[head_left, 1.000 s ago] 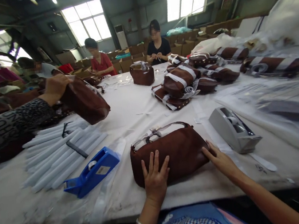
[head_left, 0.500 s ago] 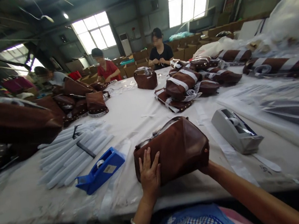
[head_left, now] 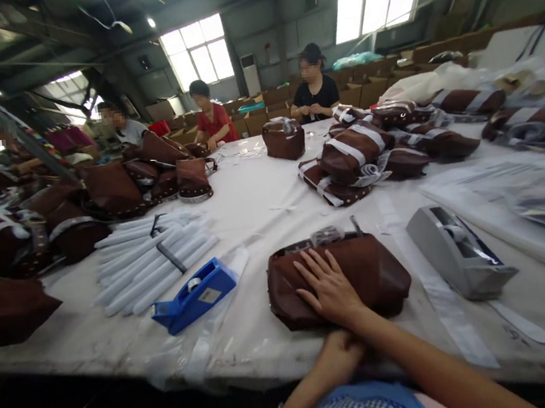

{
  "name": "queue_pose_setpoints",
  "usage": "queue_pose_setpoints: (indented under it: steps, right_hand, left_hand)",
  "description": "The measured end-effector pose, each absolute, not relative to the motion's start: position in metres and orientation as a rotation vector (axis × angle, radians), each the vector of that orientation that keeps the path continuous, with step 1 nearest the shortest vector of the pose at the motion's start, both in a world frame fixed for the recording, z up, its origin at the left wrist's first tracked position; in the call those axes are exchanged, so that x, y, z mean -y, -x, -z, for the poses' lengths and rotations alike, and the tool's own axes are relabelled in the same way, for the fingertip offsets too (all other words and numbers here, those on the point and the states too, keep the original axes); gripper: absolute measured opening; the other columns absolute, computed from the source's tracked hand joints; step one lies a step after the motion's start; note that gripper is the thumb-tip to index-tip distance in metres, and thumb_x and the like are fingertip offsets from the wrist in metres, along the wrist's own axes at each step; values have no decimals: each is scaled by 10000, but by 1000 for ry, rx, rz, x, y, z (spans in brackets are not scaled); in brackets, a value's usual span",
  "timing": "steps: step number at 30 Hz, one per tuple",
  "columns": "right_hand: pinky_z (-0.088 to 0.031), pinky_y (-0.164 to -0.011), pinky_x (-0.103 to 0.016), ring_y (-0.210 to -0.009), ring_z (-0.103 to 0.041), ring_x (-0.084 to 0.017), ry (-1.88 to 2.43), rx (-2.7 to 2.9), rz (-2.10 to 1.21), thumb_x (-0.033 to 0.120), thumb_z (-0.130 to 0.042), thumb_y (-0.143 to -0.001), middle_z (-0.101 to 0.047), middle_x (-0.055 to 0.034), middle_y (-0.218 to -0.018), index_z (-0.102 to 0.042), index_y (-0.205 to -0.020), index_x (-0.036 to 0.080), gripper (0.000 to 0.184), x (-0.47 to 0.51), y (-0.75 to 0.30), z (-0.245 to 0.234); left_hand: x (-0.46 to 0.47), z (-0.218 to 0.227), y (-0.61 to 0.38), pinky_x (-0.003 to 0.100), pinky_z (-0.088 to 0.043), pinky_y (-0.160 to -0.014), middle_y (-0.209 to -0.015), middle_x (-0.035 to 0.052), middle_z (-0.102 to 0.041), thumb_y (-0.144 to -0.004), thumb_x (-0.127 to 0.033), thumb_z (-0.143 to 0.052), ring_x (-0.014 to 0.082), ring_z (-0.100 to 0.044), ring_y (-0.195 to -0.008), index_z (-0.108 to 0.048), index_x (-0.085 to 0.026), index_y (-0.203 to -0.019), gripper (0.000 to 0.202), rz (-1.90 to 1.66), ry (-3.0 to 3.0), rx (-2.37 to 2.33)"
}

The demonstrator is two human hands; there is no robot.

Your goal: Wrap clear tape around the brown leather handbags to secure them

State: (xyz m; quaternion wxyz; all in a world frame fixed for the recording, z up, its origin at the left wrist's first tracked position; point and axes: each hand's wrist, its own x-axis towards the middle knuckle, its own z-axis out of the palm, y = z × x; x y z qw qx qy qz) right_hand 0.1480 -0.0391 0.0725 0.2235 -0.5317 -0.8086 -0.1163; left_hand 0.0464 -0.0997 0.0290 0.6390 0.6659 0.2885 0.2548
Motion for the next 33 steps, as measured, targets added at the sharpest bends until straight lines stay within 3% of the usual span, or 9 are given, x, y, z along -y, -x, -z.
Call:
queue_pose_setpoints:
  steps: [2,4,7,9,12,16,18,28,33]
  right_hand:
    - [-191,-1208,-589,-1480,-266,-317,1467,2259,323,402,-514,-979,-337,-91,-1591,-390,-1519,210,587,40,-151,-50]
    - [-185,-1212,-587,-1486,-250,-314,1473,2262,309,383,-508,-979,-317,-90,-1599,-387,-1520,201,583,40,-151,-41]
    - [-206,-1213,-580,-1480,-270,-311,1473,2260,228,320,-509,-967,-357,-105,-1578,-407,-1509,175,571,36,-153,-51]
    - [-283,-1198,-540,-1446,-354,-277,1403,2318,117,223,-484,-958,-463,-86,-1517,-438,-1494,206,539,36,-163,-69]
    - [-347,-1177,-470,-1384,-455,-223,1325,2358,78,178,-443,-974,-549,-35,-1450,-444,-1488,279,524,42,-195,-96]
    - [-185,-1218,-578,-1486,-255,-319,1557,2180,408,361,-508,-971,-289,-66,-1613,-272,-1568,240,653,55,-246,-91]
    - [-187,-1209,-591,-1497,-215,-330,1597,2193,473,387,-511,-962,-236,-87,-1631,-213,-1583,218,709,57,-263,-72]
    - [-216,-1206,-573,-1497,-219,-323,1627,2228,494,397,-509,-961,-247,-98,-1628,-233,-1578,213,701,55,-267,-48]
    - [-217,-1206,-567,-1498,-216,-317,1644,2226,496,394,-491,-975,-248,-92,-1629,-220,-1581,220,686,53,-265,-49]
  left_hand:
    - [105,-47,-20,316,-600,-816,-950,68,-782,-874,-437,-637,242,-741,-876,-779,-169,-1013,334,-438,-1474,-520]
    - [91,-63,1,330,-596,-833,-941,54,-780,-946,-442,-531,214,-740,-852,-751,-185,-1073,361,-663,-1520,-747]
    - [49,-64,9,409,-440,-1114,-1342,88,-641,-1012,-353,-400,224,-584,-1263,-602,-200,-1337,412,-1246,-1871,-1208]
    - [25,-47,3,494,-316,-1195,-1495,103,-496,-1006,-340,-423,257,-419,-1418,-485,-202,-1447,466,-1263,-2225,-1316]
    - [13,-17,-8,530,-260,-1209,-1574,105,-371,-990,-341,-476,277,-307,-1478,-401,-221,-1500,529,-1110,-2535,-1412]
    - [21,-4,-10,515,-235,-1216,-1590,94,-341,-989,-327,-477,273,-270,-1493,-395,-232,-1505,531,-1102,-2611,-1442]
    - [25,-8,-9,521,-222,-1217,-1582,83,-363,-980,-336,-496,282,-268,-1493,-424,-253,-1489,521,-1129,-2642,-1402]
    - [30,6,25,545,-262,-1192,-1602,88,-325,-921,-436,-597,312,-264,-1491,-402,-302,-1495,621,-938,-2870,-1266]
    - [43,-26,21,557,-308,-1171,-1588,78,-354,-961,-377,-530,299,-327,-1466,-410,-275,-1492,553,-853,-2734,-1440]
